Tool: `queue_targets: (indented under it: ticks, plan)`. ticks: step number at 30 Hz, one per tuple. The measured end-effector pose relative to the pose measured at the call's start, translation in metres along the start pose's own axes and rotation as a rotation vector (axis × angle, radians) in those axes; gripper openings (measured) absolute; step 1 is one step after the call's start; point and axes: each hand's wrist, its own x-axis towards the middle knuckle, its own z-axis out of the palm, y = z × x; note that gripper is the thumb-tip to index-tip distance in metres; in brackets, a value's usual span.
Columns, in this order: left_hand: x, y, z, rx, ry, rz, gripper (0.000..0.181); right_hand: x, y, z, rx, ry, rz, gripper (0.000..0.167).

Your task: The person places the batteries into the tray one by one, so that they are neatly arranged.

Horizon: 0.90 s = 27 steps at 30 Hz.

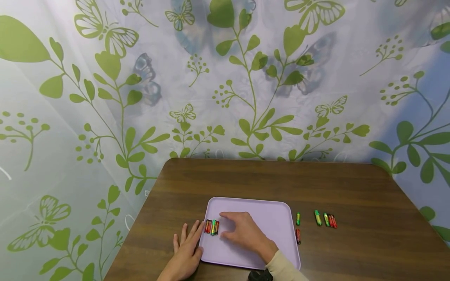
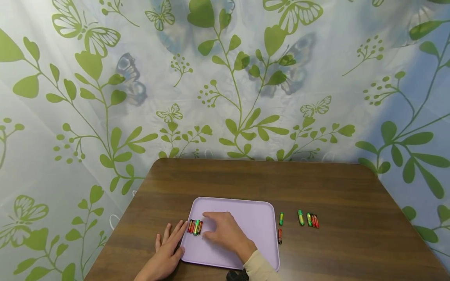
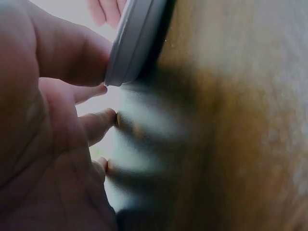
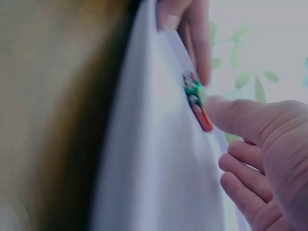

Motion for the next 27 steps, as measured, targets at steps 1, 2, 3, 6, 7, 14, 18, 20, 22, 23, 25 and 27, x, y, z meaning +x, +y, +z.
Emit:
queue_targets:
  ticks: [1,2,3,6,7,14,18,20,22,23,25,27]
  plan:
    - [0.0,0.0,0.0,-0.001,0.0,-0.001,0.075,-0.001,0.001,-0.004,0.011,-0.005,0.01,0.057]
    - [0.0,0.0,0.0,-0.001,-0.001,-0.002,0.075,-0.003,0.003,-0.007,0.023,-0.012,0.019,0.058]
    - [0.0,0.0,0.0,-0.001,-0.002,-0.003,0.075,-0.004,0.005,-0.011,0.032,-0.019,0.03,0.058]
    - [0.001,-0.001,0.0,0.0,-0.007,-0.004,0.075,-0.01,0.011,-0.022,0.055,-0.048,0.067,0.061]
    - [0.001,-0.001,0.0,0.0,-0.008,-0.004,0.075,-0.012,0.014,-0.026,0.063,-0.055,0.077,0.062]
    - [0.001,-0.001,0.0,-0.009,-0.009,-0.003,0.076,-0.028,0.03,-0.054,0.09,-0.065,0.119,0.062]
    - [0.002,-0.002,0.0,-0.01,-0.007,0.001,0.076,-0.04,0.036,-0.07,0.08,-0.033,0.12,0.059]
    - [0.003,-0.002,0.001,-0.008,-0.003,0.001,0.076,-0.046,0.039,-0.079,0.072,-0.019,0.117,0.059]
    - [0.003,-0.002,0.002,-0.009,0.0,0.001,0.076,-0.052,0.044,-0.087,0.063,-0.004,0.113,0.058]
    - [0.003,-0.001,0.002,-0.01,0.002,0.001,0.076,-0.055,0.046,-0.092,0.067,-0.002,0.115,0.058]
    - [0.004,-0.001,0.003,-0.01,0.004,0.0,0.077,-0.061,0.051,-0.1,0.076,-0.005,0.12,0.059]
    - [0.005,0.0,0.004,-0.012,0.004,-0.002,0.076,-0.068,0.056,-0.107,0.079,0.0,0.123,0.059]
